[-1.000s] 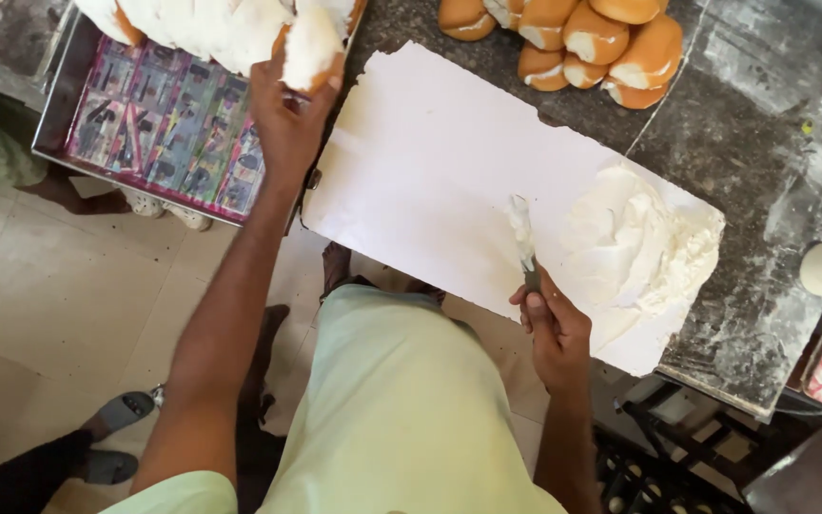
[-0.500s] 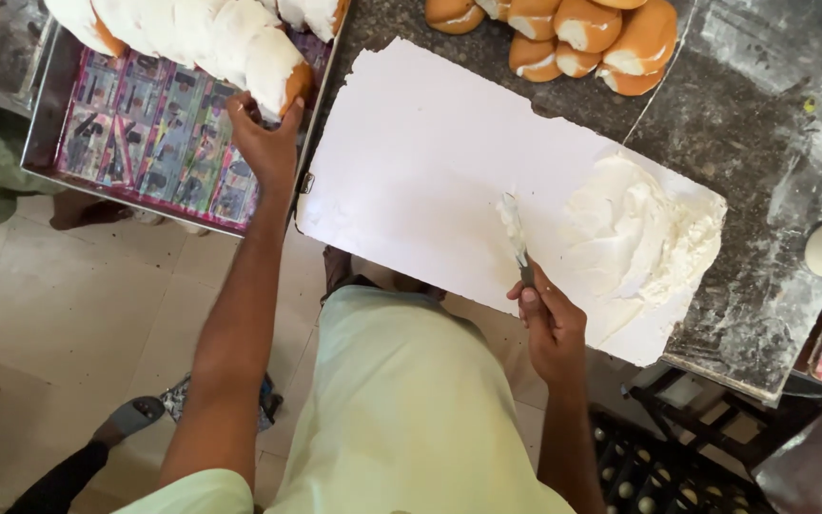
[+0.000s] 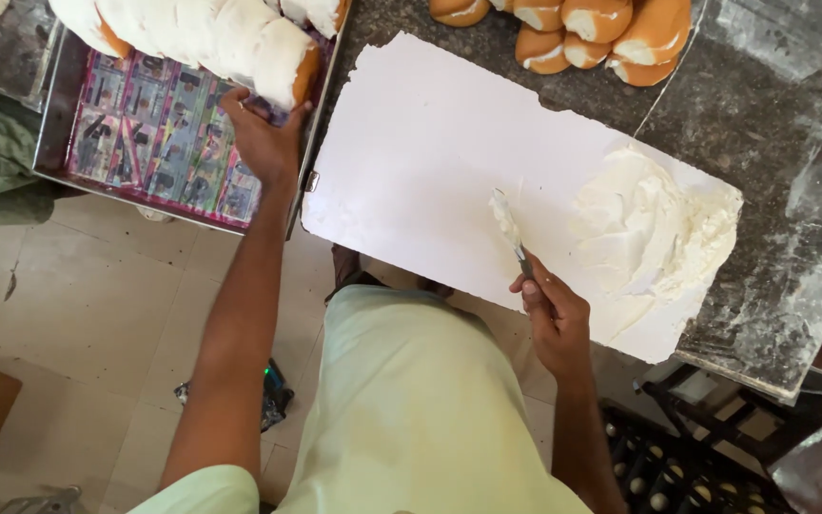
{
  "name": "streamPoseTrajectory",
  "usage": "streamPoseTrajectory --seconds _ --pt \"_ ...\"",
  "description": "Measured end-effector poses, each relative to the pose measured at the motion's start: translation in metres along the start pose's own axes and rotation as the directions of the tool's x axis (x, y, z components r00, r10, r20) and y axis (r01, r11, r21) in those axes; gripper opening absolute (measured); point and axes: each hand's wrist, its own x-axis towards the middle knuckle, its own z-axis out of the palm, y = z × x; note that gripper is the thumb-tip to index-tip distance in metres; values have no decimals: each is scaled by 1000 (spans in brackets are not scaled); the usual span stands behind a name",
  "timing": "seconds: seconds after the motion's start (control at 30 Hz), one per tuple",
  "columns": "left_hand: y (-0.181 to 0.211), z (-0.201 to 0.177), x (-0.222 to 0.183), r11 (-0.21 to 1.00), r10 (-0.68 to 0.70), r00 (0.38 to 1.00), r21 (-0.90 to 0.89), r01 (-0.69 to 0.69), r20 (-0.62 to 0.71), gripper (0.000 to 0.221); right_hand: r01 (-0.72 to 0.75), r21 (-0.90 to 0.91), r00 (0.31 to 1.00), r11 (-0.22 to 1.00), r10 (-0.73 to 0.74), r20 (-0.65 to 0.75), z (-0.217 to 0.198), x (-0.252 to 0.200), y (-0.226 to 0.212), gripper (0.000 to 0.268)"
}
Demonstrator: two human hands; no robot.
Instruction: Spreading white cream onto split buns and placing them into a storage tray.
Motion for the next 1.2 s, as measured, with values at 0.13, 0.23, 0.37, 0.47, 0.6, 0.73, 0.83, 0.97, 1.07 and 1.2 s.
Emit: streamPoseTrajectory --seconds 0.13,0.23,0.37,0.47,0.6,0.73,0.83,0.97,1.07,1.2 --pt "-9 -4 -2 980 133 987 160 -118 -90 79 13 -43 1000 999 -12 12 1 1 -3 39" --pt "-9 -18 -35 970 237 971 52 -237 19 53 13 -57 1000 998 -14 -12 -2 0 3 38" --pt "29 -10 -40 910 398 896 40 -413 197 41 -26 -9 1000 1000 26 -11 5 -5 9 39" --pt "31 16 -28 821 523 806 90 -564 276 54 18 42 1000 999 -18 8 7 -4 8 39" --pt "23 31 -26 852 429 842 166 -497 326 64 58 -9 998 998 -58 -1 8 -3 3 39" --pt "27 34 -32 880 354 864 187 -438 357 76 27 -44 999 999 -29 -39 8 -5 5 38" --pt "28 36 -28 891 372 865 132 -435 337 82 15 -25 999 1000 -17 -47 10 -5 8 38" --pt "13 46 -19 895 375 868 116 -431 326 87 11 -21 999 1000 -12 -46 13 -5 5 38" --pt "1 56 -19 898 333 883 176 -404 330 86 19 -29 999 999 -20 -51 13 -5 5 38" --pt "-14 69 -18 845 374 877 278 -456 302 81 15 -12 998 1000 -15 -60 13 -7 8 38"
